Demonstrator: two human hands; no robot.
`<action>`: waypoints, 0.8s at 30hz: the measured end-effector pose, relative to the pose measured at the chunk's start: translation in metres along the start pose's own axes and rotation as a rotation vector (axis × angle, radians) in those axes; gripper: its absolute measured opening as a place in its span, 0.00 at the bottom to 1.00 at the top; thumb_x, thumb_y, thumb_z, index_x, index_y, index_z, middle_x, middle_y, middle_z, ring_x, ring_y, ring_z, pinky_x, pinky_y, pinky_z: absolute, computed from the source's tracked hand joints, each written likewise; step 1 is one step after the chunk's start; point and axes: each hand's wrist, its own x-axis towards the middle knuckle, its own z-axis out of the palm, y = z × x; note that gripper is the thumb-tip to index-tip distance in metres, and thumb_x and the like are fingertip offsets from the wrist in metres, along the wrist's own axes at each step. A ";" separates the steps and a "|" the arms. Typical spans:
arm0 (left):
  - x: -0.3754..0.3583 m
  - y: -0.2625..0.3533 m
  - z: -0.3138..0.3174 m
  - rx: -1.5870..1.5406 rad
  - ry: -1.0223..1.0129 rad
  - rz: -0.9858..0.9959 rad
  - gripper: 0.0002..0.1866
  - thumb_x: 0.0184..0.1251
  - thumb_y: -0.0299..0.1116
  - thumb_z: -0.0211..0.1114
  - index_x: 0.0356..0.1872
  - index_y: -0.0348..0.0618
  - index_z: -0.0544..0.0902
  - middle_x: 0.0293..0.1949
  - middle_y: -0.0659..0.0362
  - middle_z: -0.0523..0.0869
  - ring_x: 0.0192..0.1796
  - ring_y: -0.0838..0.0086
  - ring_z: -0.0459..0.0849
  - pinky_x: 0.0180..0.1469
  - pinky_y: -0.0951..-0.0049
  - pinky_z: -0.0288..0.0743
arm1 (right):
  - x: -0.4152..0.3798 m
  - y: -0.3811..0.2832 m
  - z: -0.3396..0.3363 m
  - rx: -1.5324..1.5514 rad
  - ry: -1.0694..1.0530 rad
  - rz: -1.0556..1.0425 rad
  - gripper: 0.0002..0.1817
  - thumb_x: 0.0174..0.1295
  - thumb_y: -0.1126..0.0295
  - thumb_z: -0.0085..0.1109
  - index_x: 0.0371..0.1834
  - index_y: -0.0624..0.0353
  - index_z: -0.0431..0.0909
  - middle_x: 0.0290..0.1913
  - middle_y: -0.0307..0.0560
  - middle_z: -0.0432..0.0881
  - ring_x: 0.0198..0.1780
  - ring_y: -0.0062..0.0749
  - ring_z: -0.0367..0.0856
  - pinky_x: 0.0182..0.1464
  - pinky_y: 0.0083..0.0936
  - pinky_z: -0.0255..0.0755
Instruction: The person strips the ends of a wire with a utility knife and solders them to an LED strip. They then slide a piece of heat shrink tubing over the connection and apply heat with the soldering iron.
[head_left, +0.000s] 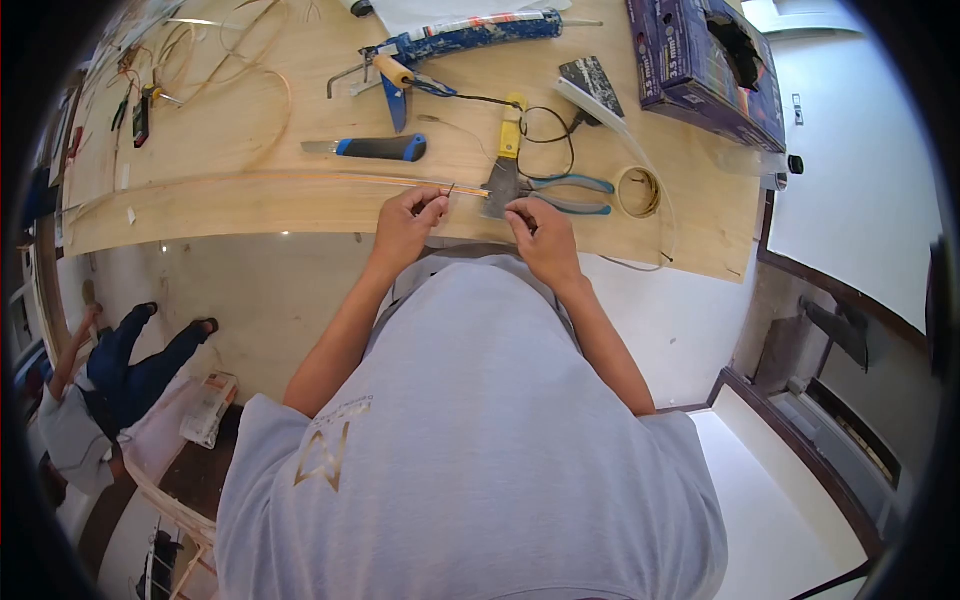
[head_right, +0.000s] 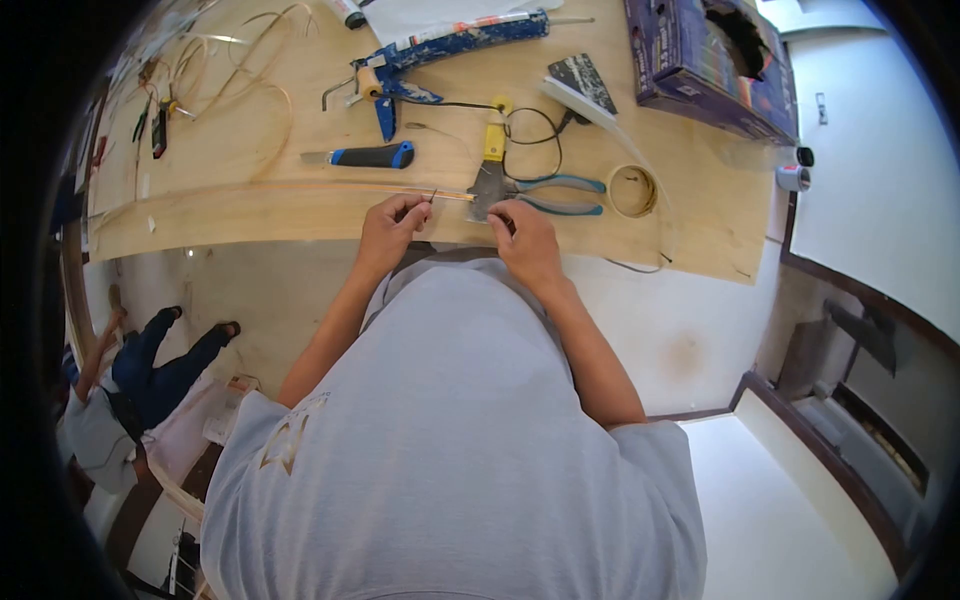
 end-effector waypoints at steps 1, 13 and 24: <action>0.001 -0.002 -0.001 -0.015 0.000 0.001 0.08 0.66 0.29 0.63 0.38 0.33 0.84 0.26 0.65 0.81 0.28 0.86 0.75 0.32 0.83 0.69 | 0.001 0.000 0.002 -0.012 0.011 -0.019 0.06 0.60 0.74 0.61 0.38 0.64 0.80 0.31 0.48 0.81 0.30 0.30 0.78 0.34 0.23 0.72; -0.007 -0.031 -0.023 0.074 0.115 0.017 0.08 0.67 0.30 0.63 0.40 0.35 0.83 0.28 0.65 0.81 0.30 0.85 0.74 0.33 0.81 0.69 | 0.030 -0.033 0.022 -0.061 -0.068 -0.197 0.05 0.58 0.74 0.61 0.37 0.61 0.81 0.34 0.51 0.81 0.36 0.45 0.80 0.38 0.33 0.74; -0.039 -0.038 -0.056 0.442 0.085 0.334 0.15 0.59 0.21 0.59 0.48 0.39 0.83 0.32 0.50 0.83 0.34 0.57 0.82 0.39 0.64 0.76 | 0.144 -0.080 0.183 -0.792 -0.174 -0.759 0.12 0.57 0.71 0.54 0.44 0.62 0.77 0.44 0.50 0.81 0.52 0.43 0.78 0.54 0.37 0.70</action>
